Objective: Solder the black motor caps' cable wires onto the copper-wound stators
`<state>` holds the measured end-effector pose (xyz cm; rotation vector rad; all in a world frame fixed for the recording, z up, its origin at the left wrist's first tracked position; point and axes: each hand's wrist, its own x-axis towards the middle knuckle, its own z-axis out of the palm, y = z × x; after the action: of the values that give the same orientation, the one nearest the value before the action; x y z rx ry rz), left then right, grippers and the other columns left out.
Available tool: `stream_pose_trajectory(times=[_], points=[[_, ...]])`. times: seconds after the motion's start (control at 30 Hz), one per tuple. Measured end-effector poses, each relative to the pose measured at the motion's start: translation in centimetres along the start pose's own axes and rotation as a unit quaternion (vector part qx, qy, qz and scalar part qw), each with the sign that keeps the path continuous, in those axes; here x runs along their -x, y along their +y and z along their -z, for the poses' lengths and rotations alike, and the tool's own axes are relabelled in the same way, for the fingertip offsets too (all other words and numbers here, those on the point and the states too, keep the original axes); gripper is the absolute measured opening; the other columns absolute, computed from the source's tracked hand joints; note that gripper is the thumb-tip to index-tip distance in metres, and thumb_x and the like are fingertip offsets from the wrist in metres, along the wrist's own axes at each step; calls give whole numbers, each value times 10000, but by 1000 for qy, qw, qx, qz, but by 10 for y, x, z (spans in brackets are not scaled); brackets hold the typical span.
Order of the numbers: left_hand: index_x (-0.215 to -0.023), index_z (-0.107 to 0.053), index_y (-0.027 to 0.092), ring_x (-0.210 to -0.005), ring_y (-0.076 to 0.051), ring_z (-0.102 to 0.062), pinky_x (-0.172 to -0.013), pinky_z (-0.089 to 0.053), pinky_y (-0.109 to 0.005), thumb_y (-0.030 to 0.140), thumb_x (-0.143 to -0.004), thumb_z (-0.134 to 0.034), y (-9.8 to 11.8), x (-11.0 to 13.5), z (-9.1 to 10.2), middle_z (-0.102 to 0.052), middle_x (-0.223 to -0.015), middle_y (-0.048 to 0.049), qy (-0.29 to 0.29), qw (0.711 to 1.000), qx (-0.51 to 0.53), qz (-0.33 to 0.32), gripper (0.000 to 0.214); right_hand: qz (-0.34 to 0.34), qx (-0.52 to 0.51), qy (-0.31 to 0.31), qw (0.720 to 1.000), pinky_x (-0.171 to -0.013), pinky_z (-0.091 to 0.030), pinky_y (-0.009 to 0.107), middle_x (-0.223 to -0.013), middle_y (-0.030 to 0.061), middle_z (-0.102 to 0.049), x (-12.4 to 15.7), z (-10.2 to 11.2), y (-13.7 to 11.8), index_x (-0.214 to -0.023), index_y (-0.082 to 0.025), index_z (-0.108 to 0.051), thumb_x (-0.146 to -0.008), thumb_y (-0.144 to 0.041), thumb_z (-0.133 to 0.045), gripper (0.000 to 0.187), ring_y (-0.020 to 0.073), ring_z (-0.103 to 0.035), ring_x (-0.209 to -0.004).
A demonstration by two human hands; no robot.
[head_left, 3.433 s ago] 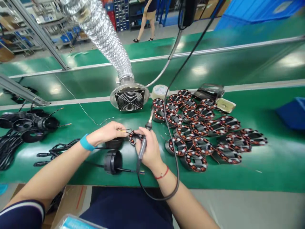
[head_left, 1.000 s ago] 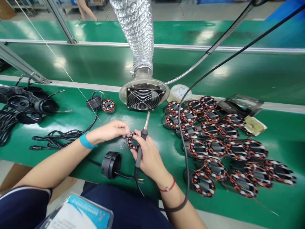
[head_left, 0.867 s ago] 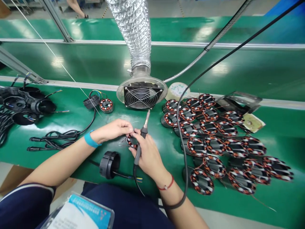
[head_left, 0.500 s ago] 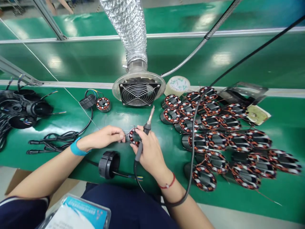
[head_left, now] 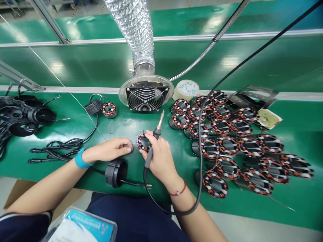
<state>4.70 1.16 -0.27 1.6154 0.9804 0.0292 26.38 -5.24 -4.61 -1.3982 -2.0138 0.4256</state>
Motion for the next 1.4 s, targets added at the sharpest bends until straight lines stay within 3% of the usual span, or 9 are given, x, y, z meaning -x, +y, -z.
stream_pose_trajectory(times=[0.37,0.53,0.67,0.77,0.83,0.93,1.07,1.17,1.4], points=[[-783,-660,148,-718,-136,-564,-709,-425,-254,346,-879,-572,18,-18,-11,-636,-707,-20,-13,982,187,-28,237,3,3,-14,1000,-1006,-434,522,-1431,155,-544,0,0,4,-1373,-209,-428,-898,-179,-577,498,313,-550,-1218],[-1009,-689,157,-708,-145,-608,-646,-426,-246,355,-944,-525,42,-2,-6,-692,-811,-27,-69,992,-97,-46,265,-8,-56,2,998,-1087,-369,591,-1494,160,-473,-1,10,11,-1440,-218,-348,-869,-189,-584,619,335,-421,-1383],[-850,-696,166,-672,-194,-674,-589,-422,-277,261,-933,-572,65,19,-31,-724,-760,-50,-95,907,-388,-135,177,0,-148,77,986,-1103,-393,564,-1442,124,-526,0,13,12,-1435,-249,-347,-864,-172,-553,612,290,-463,-1371],[-752,-676,150,-573,-204,-668,-478,-377,-288,87,-849,-609,66,24,-61,-711,-679,-60,-116,844,-491,-182,134,-8,-168,121,978,-1031,-461,532,-1302,105,-638,2,12,9,-1364,-257,-423,-875,-166,-550,513,270,-597,-1222],[-713,-668,146,-547,-204,-665,-448,-359,-293,10,-803,-599,59,22,-70,-704,-647,-61,-116,828,-513,-193,177,0,-155,134,979,-964,-490,513,-1179,84,-709,2,12,9,-1319,-255,-461,-873,-153,-562,468,262,-647,-1118],[-726,-670,153,-569,-186,-673,-484,-387,-277,42,-831,-590,51,17,-55,-713,-657,-48,-90,851,-477,-202,173,19,-142,149,978,-901,-511,485,-1057,61,-754,0,14,11,-1271,-252,-496,-874,-135,-569,420,251,-671,-1037],[-922,-727,170,-661,-148,-679,-598,-441,-237,222,-932,-562,51,15,-12,-768,-828,-39,31,937,-322,-133,174,6,-170,179,969,-929,-521,474,-1000,47,-760,-7,18,11,-1250,-249,-507,-884,-125,-573,392,227,-695,-979],[-937,-737,169,-673,-128,-663,-624,-454,-213,301,-949,-537,47,16,8,-764,-821,-16,68,979,-176,-82,239,-16,-242,172,955,-941,-544,432,-1025,31,-743,-12,20,-3,-1281,-267,-476,-885,-127,-602,439,192,-701,-979],[-886,-743,157,-741,-138,-665,-707,-492,-213,334,-896,-592,37,20,9,-757,-826,-12,56,996,-37,-66,233,-36,-389,114,913,-828,-596,296,-1062,6,-669,-18,22,-44,-1309,-312,-461,-878,-80,-604,510,125,-689,-916]])
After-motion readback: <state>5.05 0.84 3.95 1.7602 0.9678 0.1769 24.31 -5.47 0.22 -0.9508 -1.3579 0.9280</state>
